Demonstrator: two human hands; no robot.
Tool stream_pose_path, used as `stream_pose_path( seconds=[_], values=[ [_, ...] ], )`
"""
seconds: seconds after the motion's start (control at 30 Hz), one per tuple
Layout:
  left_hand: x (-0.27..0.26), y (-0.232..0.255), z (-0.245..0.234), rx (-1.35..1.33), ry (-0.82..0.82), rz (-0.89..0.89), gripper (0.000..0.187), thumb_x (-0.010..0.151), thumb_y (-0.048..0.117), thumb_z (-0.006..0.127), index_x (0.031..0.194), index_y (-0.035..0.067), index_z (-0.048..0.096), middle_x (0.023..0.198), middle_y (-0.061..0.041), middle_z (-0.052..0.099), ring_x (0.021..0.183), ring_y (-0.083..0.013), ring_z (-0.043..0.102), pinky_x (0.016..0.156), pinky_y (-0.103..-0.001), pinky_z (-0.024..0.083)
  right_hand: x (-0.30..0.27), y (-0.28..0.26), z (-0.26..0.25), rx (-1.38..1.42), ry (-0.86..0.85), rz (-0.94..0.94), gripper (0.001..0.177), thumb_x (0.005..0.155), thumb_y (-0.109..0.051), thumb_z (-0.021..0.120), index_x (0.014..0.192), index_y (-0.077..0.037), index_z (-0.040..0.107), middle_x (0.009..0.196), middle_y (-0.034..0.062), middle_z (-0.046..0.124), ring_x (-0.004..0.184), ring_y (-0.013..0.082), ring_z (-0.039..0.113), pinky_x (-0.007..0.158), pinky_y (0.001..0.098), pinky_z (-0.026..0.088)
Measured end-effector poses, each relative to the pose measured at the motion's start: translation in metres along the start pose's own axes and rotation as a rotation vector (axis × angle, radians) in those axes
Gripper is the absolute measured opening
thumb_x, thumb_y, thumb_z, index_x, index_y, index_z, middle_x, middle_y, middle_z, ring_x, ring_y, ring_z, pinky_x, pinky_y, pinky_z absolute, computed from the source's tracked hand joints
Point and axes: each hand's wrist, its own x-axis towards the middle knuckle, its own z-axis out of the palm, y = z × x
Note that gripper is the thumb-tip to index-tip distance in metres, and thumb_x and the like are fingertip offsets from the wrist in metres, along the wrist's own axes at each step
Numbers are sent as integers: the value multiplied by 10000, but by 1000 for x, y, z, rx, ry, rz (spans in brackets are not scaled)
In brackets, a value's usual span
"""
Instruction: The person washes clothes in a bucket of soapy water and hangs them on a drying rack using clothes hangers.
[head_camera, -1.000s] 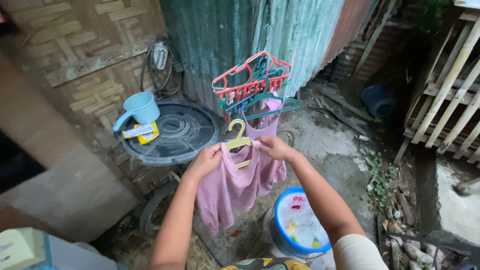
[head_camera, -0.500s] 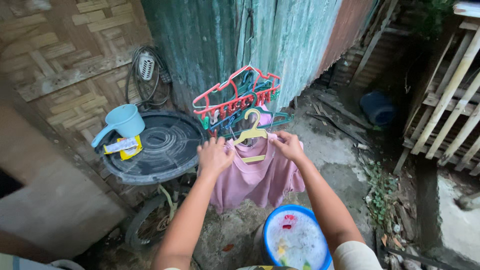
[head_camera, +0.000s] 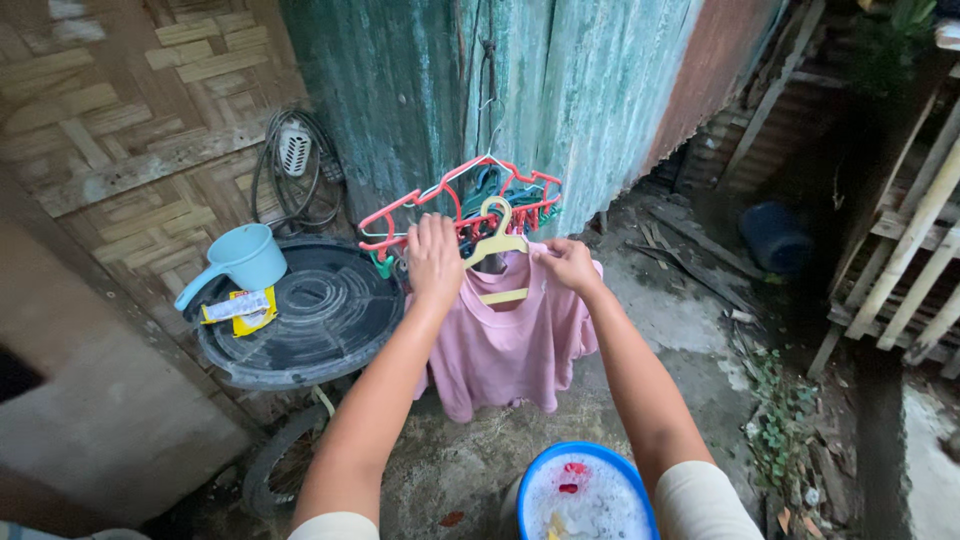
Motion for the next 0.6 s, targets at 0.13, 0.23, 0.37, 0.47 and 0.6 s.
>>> stream_pose_path(
  seconds=[0.13,0.23,0.37,0.47,0.6],
  values=[
    [-4,-12,25,65,-124,-90,229,843,127,575,1031,45,677,932,-114,626,986,-307,589,1104,-546,382,24,-1,13,-276,39,75,465,807,-381,803,1131,-49,766,1018,151,777,965,243,747,891,360,555],
    [-13,-17,32,24,-60,-69,149,864,134,583,976,87,670,898,-96,595,938,-304,576,1015,-518,402,30,2,25,-331,30,107,511,790,-431,790,1149,-68,763,1048,168,771,1006,297,743,928,385,542],
    [-18,-19,36,82,-65,-112,113,855,144,585,931,130,668,893,-77,602,920,-301,575,950,-515,407,26,14,37,-404,-26,92,527,818,-466,766,1175,-77,755,1032,150,781,991,291,757,987,389,498],
    [-19,-19,36,63,-61,-108,150,876,131,582,990,128,679,906,-73,595,922,-292,568,911,-481,398,18,28,47,-497,-46,69,491,826,-449,768,1147,-77,776,1034,139,789,990,305,741,1019,472,391],
    [-21,-12,36,7,-155,-135,207,896,136,576,1067,108,689,947,-81,596,948,-296,567,887,-472,387,6,55,57,-459,-75,83,473,862,-477,745,1129,-89,768,1020,139,777,985,295,748,972,403,512]
  ],
)
